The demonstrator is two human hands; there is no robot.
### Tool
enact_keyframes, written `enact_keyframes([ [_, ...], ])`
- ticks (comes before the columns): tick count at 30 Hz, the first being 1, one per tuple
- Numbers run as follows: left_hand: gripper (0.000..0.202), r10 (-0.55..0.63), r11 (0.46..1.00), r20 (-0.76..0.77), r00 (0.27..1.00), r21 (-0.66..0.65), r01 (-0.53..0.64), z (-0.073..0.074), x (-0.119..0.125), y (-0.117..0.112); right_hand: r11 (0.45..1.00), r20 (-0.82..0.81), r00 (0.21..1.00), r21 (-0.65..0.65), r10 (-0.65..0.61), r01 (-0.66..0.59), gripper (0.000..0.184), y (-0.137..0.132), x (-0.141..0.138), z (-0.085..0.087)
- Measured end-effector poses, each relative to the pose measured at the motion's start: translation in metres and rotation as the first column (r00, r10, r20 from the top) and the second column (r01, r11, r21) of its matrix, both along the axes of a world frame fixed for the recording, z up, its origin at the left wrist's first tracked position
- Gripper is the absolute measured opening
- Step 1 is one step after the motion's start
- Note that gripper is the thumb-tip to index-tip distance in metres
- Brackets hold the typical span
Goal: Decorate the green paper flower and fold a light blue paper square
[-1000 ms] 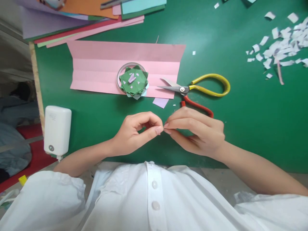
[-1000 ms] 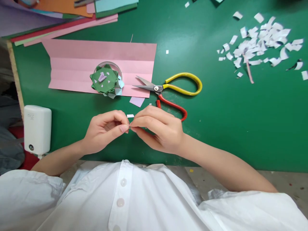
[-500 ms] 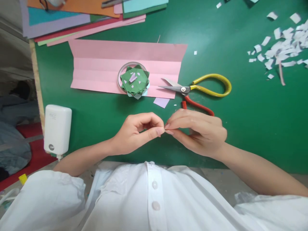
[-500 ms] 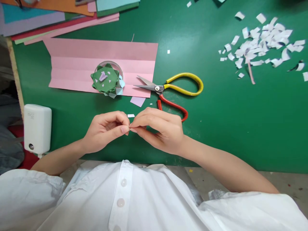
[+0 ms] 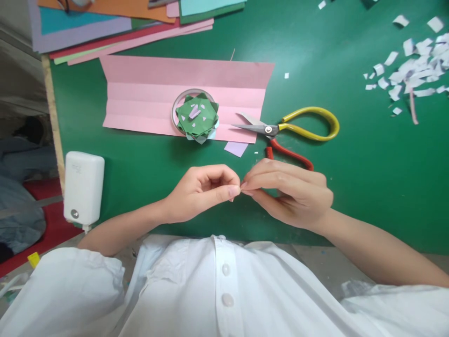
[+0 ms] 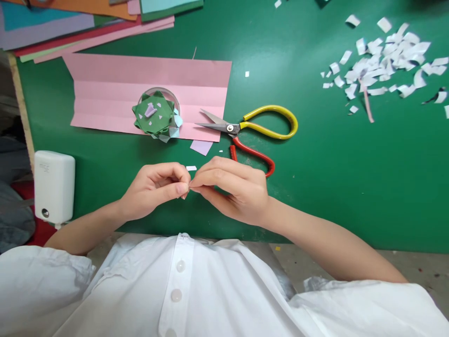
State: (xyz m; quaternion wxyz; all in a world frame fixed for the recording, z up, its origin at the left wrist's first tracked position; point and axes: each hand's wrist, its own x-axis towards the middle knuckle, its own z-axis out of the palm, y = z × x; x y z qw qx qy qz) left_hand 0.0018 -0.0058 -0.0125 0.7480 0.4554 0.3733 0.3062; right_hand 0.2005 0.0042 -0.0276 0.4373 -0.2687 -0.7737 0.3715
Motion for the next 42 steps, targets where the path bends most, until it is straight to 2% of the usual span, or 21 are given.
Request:
enact_keyframes([
  [6,0.016,-0.027,0.982,0.092,0.995,-0.183,0.044,-0.0025,-0.0005,0.0023,1.000,0.017,1.000,0.014,-0.011,0.011,0.024,-0.0010,-0.0009,0.0003],
  [11,0.022,-0.030,0.964,0.116,0.993,-0.260,0.059,-0.0024,-0.0009,0.0034,1.000,-0.011,1.000,-0.026,0.008,-0.009,0.022,-0.0015,-0.0022,-0.0018],
  [24,0.023,-0.039,0.973,0.142,0.989,-0.218,0.070,-0.0031,0.0012,0.0043,0.995,-0.065,0.996,-0.067,0.062,-0.067,0.022,0.0007,-0.0005,-0.0027],
  [42,0.024,-0.046,0.977,0.096,0.994,-0.204,0.065,-0.0038,0.0007,0.0041,1.000,-0.021,1.000,-0.006,0.009,-0.009,0.023,0.0014,-0.0006,-0.0016],
])
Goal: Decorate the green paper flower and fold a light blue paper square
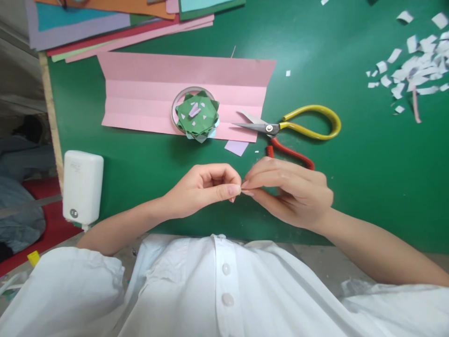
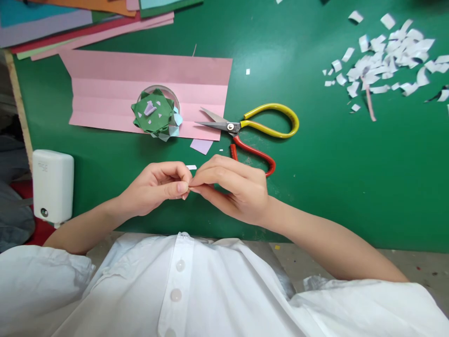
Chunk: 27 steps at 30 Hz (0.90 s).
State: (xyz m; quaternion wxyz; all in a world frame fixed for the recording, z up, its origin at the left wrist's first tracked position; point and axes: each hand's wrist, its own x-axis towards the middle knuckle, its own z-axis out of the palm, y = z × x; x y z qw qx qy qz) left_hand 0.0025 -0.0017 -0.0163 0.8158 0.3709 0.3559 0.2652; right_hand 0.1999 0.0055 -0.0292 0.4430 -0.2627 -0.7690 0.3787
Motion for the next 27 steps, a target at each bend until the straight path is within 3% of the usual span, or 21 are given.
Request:
enact_keyframes([
  [21,0.026,-0.010,0.998,-0.009,1.000,0.056,0.011,-0.0004,0.0013,0.0002,0.998,0.045,0.998,0.046,-0.053,0.051,0.019,-0.0046,0.0000,-0.0011],
  [27,0.023,-0.028,0.993,-0.004,1.000,0.113,0.028,-0.0004,0.0002,-0.0006,1.000,0.016,1.000,0.004,-0.007,0.007,0.015,-0.0057,-0.0008,-0.0021],
])
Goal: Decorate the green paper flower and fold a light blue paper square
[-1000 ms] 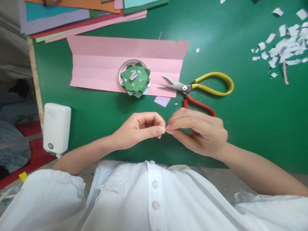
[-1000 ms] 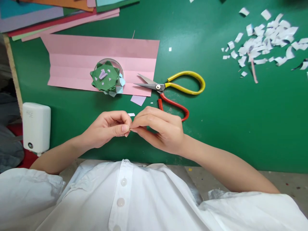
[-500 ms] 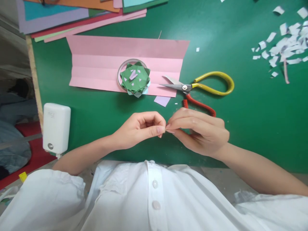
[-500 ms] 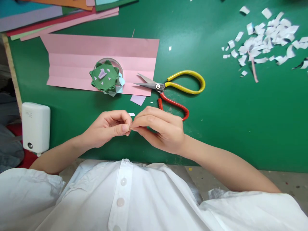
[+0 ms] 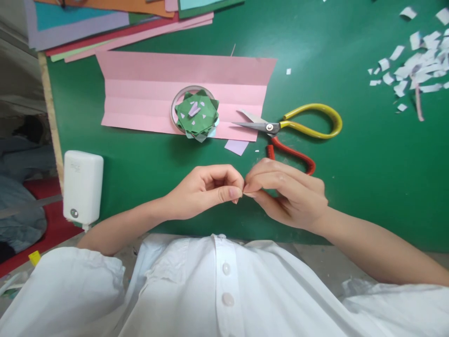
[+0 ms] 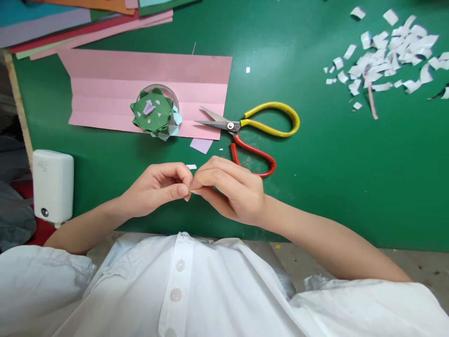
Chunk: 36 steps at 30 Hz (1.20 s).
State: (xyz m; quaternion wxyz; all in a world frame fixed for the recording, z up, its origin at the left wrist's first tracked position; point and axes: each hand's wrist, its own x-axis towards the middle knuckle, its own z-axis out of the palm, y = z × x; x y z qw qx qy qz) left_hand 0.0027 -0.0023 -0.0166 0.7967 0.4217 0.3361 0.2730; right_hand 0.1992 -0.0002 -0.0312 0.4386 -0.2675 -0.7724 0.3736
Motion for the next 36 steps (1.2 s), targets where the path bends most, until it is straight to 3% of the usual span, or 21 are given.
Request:
enact_keyframes([
  [14,0.024,0.016,0.999,-0.015,1.000,0.038,-0.016,-0.0009,-0.0005,0.0002,0.996,-0.075,0.996,-0.078,0.047,-0.053,0.017,0.0031,0.0000,-0.0018],
  [27,0.015,0.023,0.998,0.038,0.999,0.058,-0.026,-0.0030,-0.0010,-0.0008,0.940,-0.151,0.984,-0.311,0.098,-0.141,0.007,0.0008,-0.0009,-0.0017],
  [36,0.014,0.041,0.994,0.012,0.999,0.103,-0.042,-0.0018,0.0000,-0.0006,0.932,-0.155,0.983,-0.333,0.100,-0.147,0.008,0.0008,-0.0006,-0.0008],
])
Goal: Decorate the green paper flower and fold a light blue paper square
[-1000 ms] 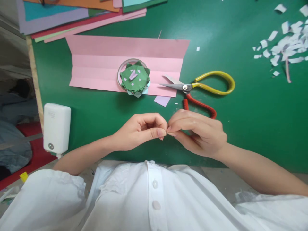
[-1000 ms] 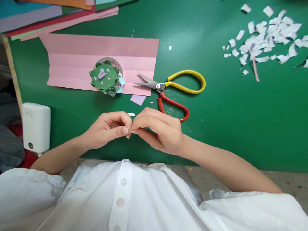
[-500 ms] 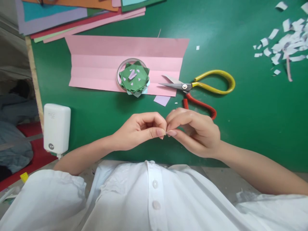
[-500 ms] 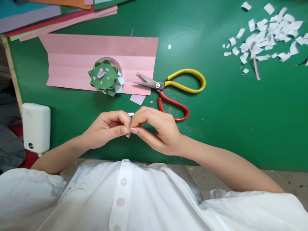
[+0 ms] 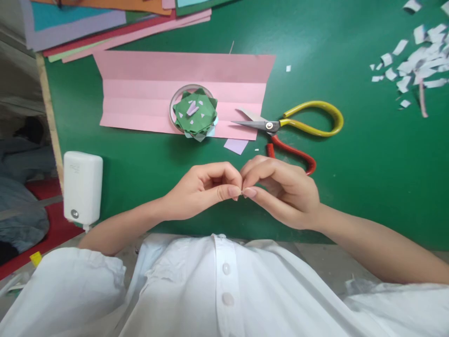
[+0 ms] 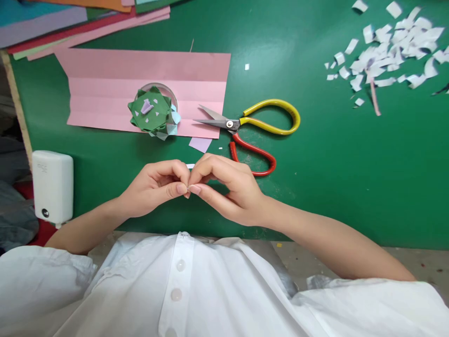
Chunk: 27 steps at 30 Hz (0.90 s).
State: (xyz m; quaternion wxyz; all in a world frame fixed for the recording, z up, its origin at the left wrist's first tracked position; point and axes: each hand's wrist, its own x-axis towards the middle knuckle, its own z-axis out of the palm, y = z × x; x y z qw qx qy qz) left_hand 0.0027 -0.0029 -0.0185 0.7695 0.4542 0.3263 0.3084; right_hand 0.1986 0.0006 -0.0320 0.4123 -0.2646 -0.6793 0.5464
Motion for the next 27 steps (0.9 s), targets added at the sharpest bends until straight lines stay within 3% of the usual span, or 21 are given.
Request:
enact_keyframes([
  [12,0.011,0.093,0.977,-0.191,0.977,0.205,-0.053,-0.0008,-0.0006,-0.0018,0.981,0.146,0.985,0.182,-0.094,0.066,0.011,0.0009,0.0006,0.0005],
  [20,0.009,0.224,0.859,-0.330,0.917,0.512,-0.026,-0.0059,-0.0014,-0.0027,0.964,0.218,0.958,0.228,-0.186,0.135,0.012,-0.0016,-0.0015,-0.0006],
  [27,0.008,0.290,0.822,-0.377,0.880,0.569,-0.027,-0.0053,-0.0001,-0.0065,0.948,0.239,0.940,0.263,-0.244,0.180,0.012,-0.0020,-0.0018,-0.0003],
])
